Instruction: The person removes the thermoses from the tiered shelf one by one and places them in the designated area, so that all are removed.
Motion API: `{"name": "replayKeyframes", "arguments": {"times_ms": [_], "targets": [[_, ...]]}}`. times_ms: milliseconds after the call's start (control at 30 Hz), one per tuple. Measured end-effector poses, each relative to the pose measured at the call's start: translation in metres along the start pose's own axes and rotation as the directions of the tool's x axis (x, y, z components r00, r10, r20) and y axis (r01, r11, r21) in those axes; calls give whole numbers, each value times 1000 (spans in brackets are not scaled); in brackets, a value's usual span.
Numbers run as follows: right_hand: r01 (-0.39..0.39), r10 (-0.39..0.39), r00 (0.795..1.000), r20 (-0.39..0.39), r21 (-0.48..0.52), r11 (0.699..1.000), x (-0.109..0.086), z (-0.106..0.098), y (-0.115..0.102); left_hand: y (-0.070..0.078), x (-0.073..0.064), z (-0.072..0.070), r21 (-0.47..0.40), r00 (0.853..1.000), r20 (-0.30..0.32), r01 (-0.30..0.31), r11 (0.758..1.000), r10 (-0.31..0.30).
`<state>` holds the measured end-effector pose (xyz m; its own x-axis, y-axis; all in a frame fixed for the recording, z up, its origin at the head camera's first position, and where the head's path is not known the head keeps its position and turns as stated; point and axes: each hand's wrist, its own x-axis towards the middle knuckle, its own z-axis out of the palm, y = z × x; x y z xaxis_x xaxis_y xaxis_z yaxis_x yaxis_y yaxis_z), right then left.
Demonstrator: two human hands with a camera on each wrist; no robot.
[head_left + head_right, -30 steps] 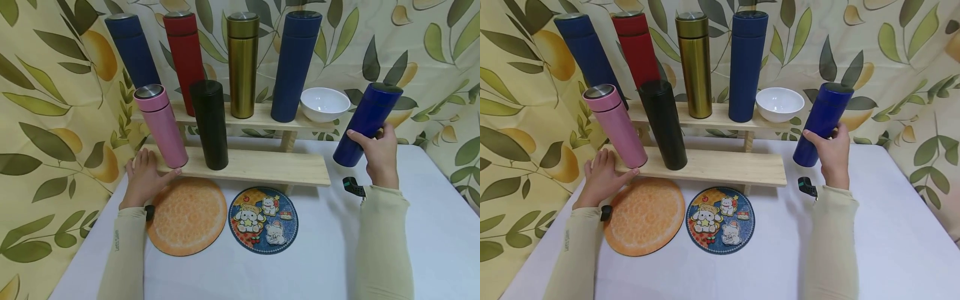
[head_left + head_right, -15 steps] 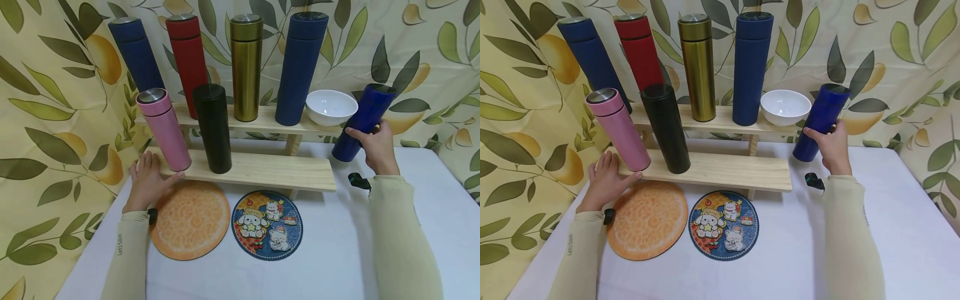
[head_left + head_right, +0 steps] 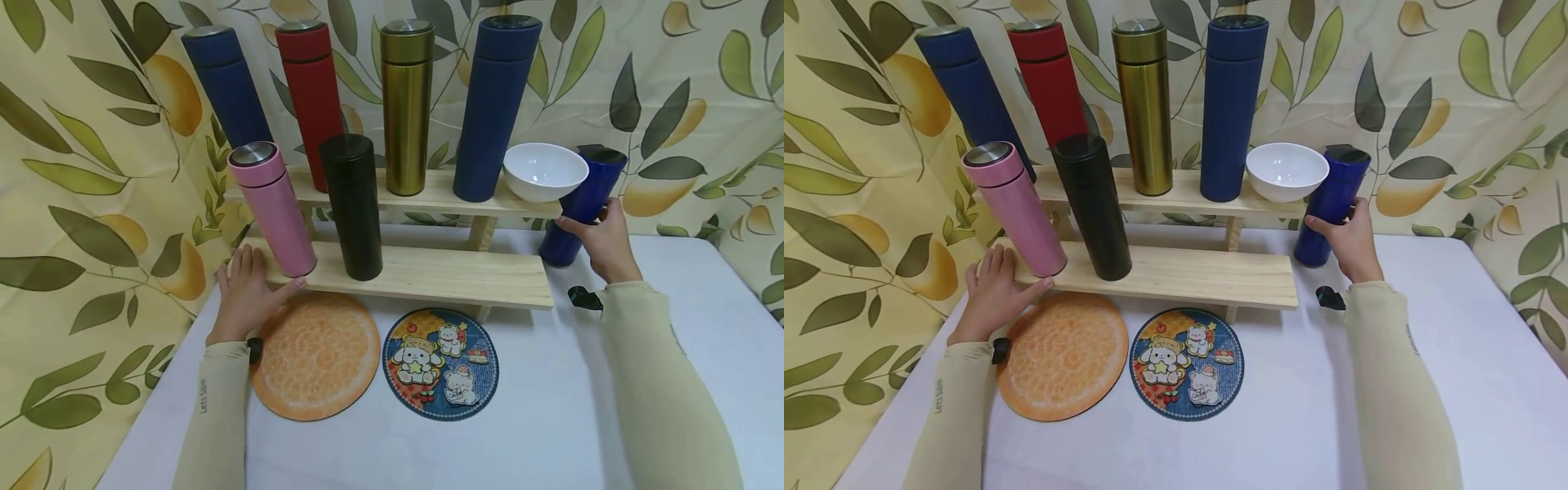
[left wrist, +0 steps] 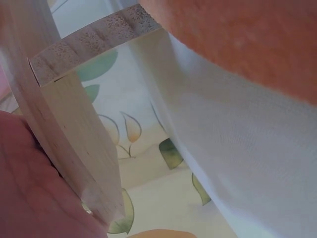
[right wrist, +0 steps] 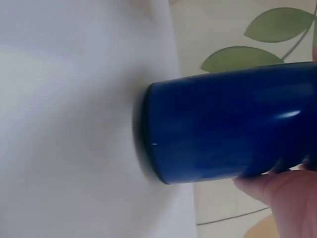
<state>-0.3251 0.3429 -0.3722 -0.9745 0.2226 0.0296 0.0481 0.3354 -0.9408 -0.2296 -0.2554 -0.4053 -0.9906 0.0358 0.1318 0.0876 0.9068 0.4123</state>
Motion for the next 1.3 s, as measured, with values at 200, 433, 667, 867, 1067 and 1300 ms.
{"name": "replayKeyframes", "arguments": {"times_ms": [200, 433, 667, 867, 1067, 1300], "targets": [[18, -19, 1000, 22, 37, 999, -3, -1, 7, 0, -1, -1, -2, 1000, 8, 11, 1000, -11], [28, -32, 996, 87, 46, 999, -4, 0, 13, -5, 0, -3, 0, 1000, -22, 1, 1000, -1], [-56, 50, 993, 108, 52, 997, -5, 4, 9, -6, -4, -1, -13, 999, -32, 8, 1000, -9], [-134, 123, 991, 61, 230, 964, -14, 6, 9, -6, -2, 2, -19, 999, -40, -2, 1000, 1], [-80, 101, 995, -22, 449, 890, -36, -3, -7, -3, -2, 1, -24, 999, -34, -8, 1000, 8], [247, -132, 968, -214, 706, 664, -70, -17, -45, -1, -1, 0, -28, 999, -35, -18, 999, 17]]}}
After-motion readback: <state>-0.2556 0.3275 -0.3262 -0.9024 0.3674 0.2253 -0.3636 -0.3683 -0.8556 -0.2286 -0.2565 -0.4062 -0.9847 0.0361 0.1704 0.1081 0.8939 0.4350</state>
